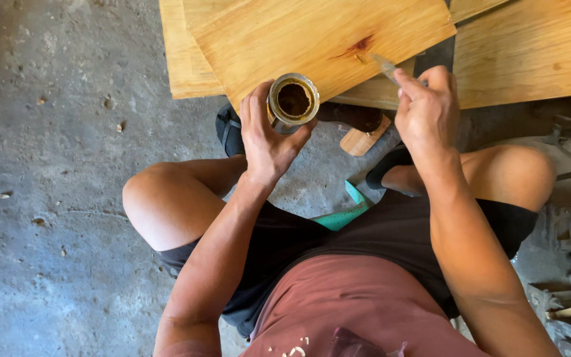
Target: The person applies a dark wood finish to several wooden planks using a small knife to scoop the finish from a can and spread it onto the wood. The person handles the planks one at a time, applying the finish to the surface and edges, then stacks the treated planks.
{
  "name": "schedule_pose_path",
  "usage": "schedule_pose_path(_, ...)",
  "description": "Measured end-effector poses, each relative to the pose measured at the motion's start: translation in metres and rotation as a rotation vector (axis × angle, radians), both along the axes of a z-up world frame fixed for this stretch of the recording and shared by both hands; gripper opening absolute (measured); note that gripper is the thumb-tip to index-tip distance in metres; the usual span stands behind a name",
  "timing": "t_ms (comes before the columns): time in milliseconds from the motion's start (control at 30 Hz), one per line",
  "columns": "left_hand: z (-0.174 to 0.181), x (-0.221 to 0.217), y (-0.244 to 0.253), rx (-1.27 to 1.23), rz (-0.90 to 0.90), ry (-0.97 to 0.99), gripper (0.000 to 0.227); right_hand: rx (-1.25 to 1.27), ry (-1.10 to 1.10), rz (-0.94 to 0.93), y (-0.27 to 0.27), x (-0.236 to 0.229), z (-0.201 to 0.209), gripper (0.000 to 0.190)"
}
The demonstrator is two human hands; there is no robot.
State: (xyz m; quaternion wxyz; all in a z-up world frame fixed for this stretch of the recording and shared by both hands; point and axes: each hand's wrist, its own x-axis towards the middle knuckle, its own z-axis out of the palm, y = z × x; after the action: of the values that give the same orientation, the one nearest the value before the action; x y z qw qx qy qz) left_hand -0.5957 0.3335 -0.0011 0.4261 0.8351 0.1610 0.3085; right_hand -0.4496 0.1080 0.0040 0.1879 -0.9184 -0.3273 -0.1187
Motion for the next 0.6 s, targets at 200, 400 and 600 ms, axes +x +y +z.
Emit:
schedule_pose_path(200,-0.002,0.007,0.003,-0.257,0.016,0.013,0.077,0.093,0.106,0.019,0.004,-0.013,-0.008,0.024)
schedule_pose_path(400,0.000,0.005,-0.002,-0.072,0.021,0.050,0.078,0.067,0.045,0.058,0.000,0.002,-0.017,0.031)
schedule_pose_path(600,0.000,0.003,-0.001,-0.088,0.015,0.045,0.080,-0.019,0.123,-0.089,0.005,0.008,-0.018,0.020)
